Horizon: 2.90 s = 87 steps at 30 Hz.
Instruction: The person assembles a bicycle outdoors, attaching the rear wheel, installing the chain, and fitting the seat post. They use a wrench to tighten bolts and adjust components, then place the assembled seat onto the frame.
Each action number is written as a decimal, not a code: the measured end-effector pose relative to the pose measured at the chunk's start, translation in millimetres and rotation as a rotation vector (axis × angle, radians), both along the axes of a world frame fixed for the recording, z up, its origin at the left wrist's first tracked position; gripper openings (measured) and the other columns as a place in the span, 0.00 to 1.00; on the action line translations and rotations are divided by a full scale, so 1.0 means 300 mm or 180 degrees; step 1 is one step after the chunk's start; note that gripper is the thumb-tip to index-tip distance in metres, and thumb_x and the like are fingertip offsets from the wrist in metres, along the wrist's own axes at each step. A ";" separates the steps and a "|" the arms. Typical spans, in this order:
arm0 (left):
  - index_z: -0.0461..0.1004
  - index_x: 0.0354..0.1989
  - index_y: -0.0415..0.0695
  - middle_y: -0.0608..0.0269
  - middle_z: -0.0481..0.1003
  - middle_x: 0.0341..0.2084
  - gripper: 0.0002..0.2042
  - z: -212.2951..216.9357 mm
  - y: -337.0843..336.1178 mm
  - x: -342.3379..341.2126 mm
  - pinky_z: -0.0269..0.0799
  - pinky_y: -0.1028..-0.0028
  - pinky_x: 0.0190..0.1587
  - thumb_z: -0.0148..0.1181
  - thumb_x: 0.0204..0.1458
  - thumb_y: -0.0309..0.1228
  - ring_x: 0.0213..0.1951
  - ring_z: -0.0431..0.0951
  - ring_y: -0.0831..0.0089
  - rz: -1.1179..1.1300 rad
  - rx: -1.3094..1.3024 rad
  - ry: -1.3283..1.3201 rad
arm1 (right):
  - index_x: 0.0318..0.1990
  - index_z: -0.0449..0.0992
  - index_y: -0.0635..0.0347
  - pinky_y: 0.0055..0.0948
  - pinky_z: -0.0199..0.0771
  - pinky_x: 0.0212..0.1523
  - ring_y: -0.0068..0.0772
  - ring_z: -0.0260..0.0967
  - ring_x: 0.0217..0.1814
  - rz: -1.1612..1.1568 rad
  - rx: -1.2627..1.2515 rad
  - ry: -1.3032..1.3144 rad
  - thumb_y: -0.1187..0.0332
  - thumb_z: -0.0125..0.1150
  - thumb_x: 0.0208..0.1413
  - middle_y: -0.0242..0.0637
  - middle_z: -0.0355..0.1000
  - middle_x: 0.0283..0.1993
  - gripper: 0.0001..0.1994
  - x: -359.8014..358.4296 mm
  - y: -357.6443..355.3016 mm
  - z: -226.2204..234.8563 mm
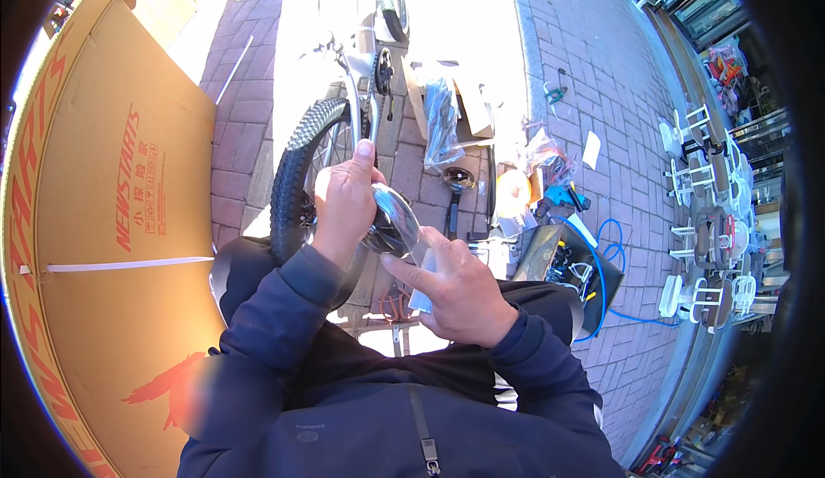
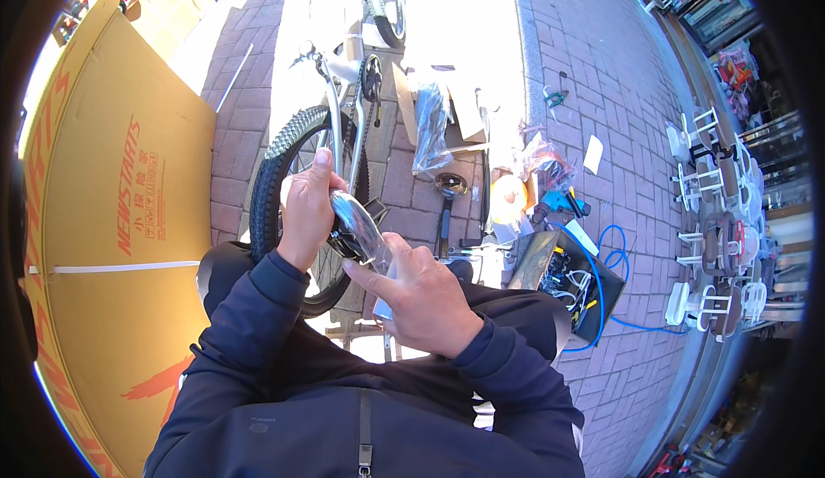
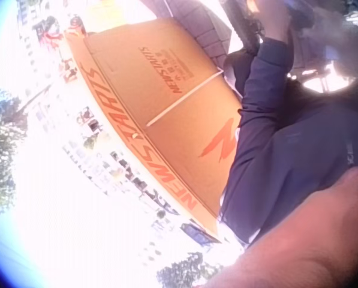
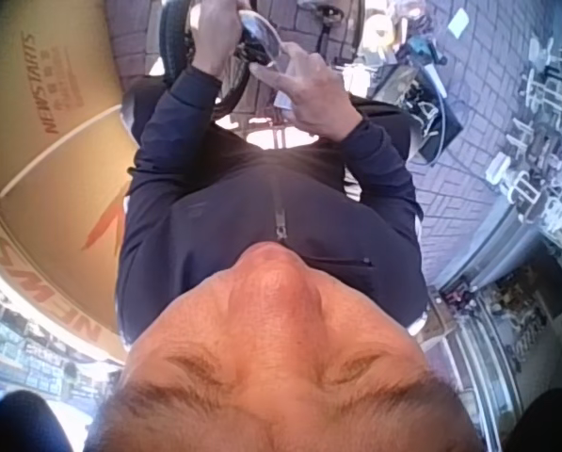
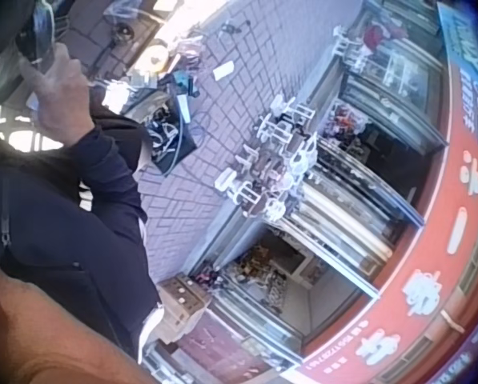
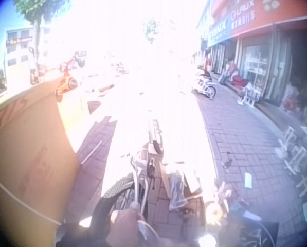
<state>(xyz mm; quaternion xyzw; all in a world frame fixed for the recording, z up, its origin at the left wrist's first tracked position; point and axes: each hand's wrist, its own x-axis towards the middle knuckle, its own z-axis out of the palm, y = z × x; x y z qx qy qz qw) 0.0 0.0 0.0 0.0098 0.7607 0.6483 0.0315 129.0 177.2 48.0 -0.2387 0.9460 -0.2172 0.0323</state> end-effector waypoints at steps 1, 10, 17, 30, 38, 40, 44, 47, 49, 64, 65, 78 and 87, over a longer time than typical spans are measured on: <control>0.78 0.23 0.38 0.62 0.74 0.16 0.30 -0.009 0.000 -0.001 0.68 0.73 0.27 0.49 0.67 0.52 0.21 0.73 0.75 0.0084 0.0115 -0.0071 | 0.64 0.73 0.38 0.40 0.75 0.46 0.47 0.67 0.46 -0.0055 0.0020 0.0033 0.64 0.74 0.39 0.50 0.62 0.63 0.37 -0.001 -0.008 -0.004; 0.79 0.30 0.39 0.60 0.77 0.24 0.30 -0.033 0.061 0.046 0.71 0.71 0.30 0.46 0.67 0.56 0.27 0.76 0.74 0.0016 0.0354 0.0534 | 0.54 0.81 0.40 0.38 0.77 0.43 0.43 0.68 0.43 -0.0369 0.0105 -0.0047 0.60 0.75 0.38 0.39 0.70 0.52 0.28 -0.012 0.015 -0.008; 0.76 0.16 0.46 0.64 0.73 0.15 0.20 -0.002 0.065 0.069 0.70 0.65 0.23 0.61 0.59 0.43 0.20 0.75 0.62 -0.1095 -0.1290 0.2275 | 0.54 0.81 0.37 0.36 0.78 0.41 0.42 0.69 0.42 -0.0116 0.0037 0.0111 0.57 0.75 0.40 0.39 0.70 0.54 0.28 -0.014 0.016 -0.015; 0.76 0.17 0.38 0.66 0.69 0.10 0.32 -0.006 0.016 0.010 0.66 0.71 0.25 0.49 0.67 0.52 0.17 0.70 0.76 0.0033 -0.0305 0.0321 | 0.59 0.77 0.40 0.38 0.78 0.42 0.45 0.69 0.41 -0.0086 0.0012 -0.0075 0.63 0.75 0.38 0.52 0.61 0.65 0.33 0.010 -0.014 0.011; 0.78 0.26 0.39 0.62 0.76 0.20 0.29 -0.040 0.056 0.043 0.69 0.73 0.28 0.47 0.68 0.52 0.23 0.74 0.77 -0.0171 0.0121 0.0257 | 0.54 0.80 0.42 0.39 0.78 0.41 0.45 0.70 0.43 -0.0455 -0.0013 -0.0015 0.62 0.75 0.39 0.41 0.70 0.53 0.28 0.001 -0.003 -0.011; 0.79 0.27 0.40 0.60 0.77 0.21 0.26 -0.028 0.058 0.052 0.71 0.70 0.29 0.49 0.67 0.51 0.25 0.76 0.71 -0.0654 -0.0392 0.1301 | 0.53 0.81 0.41 0.39 0.78 0.41 0.45 0.70 0.43 -0.0428 -0.0009 -0.0166 0.61 0.75 0.39 0.40 0.71 0.52 0.27 0.002 0.013 -0.008; 0.79 0.23 0.42 0.61 0.75 0.19 0.19 -0.005 0.060 0.072 0.72 0.64 0.26 0.58 0.61 0.43 0.23 0.77 0.59 -0.1715 -0.1409 0.2716 | 0.52 0.82 0.40 0.40 0.78 0.42 0.45 0.71 0.44 -0.0230 0.0114 -0.0462 0.60 0.75 0.39 0.41 0.71 0.53 0.27 -0.003 0.026 -0.005; 0.77 0.16 0.45 0.63 0.74 0.15 0.20 -0.004 0.068 0.075 0.70 0.65 0.22 0.60 0.59 0.42 0.20 0.77 0.62 -0.1324 -0.1328 0.2083 | 0.54 0.81 0.40 0.40 0.79 0.43 0.45 0.71 0.44 -0.0122 -0.0124 -0.0146 0.61 0.75 0.38 0.42 0.70 0.58 0.29 -0.004 0.016 0.006; 0.78 0.15 0.46 0.61 0.72 0.11 0.23 -0.008 0.065 0.069 0.69 0.64 0.20 0.55 0.62 0.44 0.17 0.76 0.60 -0.1254 -0.1334 0.1689 | 0.56 0.80 0.39 0.39 0.79 0.43 0.45 0.71 0.43 -0.0175 -0.0114 -0.0071 0.62 0.75 0.38 0.44 0.68 0.63 0.30 -0.002 0.014 0.022; 0.79 0.18 0.39 0.60 0.73 0.10 0.28 -0.044 0.040 0.029 0.68 0.69 0.23 0.55 0.64 0.48 0.16 0.74 0.73 -0.0613 -0.0449 -0.0091 | 0.58 0.76 0.57 0.35 0.78 0.39 0.43 0.69 0.37 -0.0161 -0.0041 0.0043 0.65 0.74 0.33 0.43 0.71 0.63 0.36 0.056 0.019 0.091; 0.79 0.17 0.38 0.61 0.73 0.10 0.27 -0.046 0.044 0.032 0.68 0.69 0.24 0.55 0.64 0.47 0.16 0.73 0.73 -0.0591 -0.0441 -0.0115 | 0.58 0.76 0.58 0.35 0.78 0.40 0.43 0.69 0.37 -0.0146 -0.0057 0.0019 0.65 0.74 0.33 0.43 0.72 0.63 0.36 0.061 0.019 0.088; 0.76 0.19 0.38 0.68 0.72 0.14 0.25 -0.016 -0.010 -0.009 0.62 0.77 0.23 0.54 0.66 0.43 0.18 0.68 0.82 -0.0539 0.0986 -0.0576 | 0.51 0.78 0.57 0.42 0.71 0.61 0.55 0.70 0.58 -0.0693 -0.0751 -0.0870 0.69 0.65 0.43 0.47 0.72 0.59 0.22 0.176 0.160 -0.017; 0.76 0.19 0.38 0.69 0.71 0.13 0.25 -0.051 0.017 0.011 0.63 0.73 0.24 0.57 0.64 0.44 0.18 0.66 0.82 -0.0858 0.0353 -0.0445 | 0.54 0.76 0.69 0.24 0.74 0.43 0.25 0.74 0.40 -0.2748 -0.2941 -0.2504 0.69 0.61 0.52 0.37 0.77 0.42 0.21 0.201 0.912 -0.441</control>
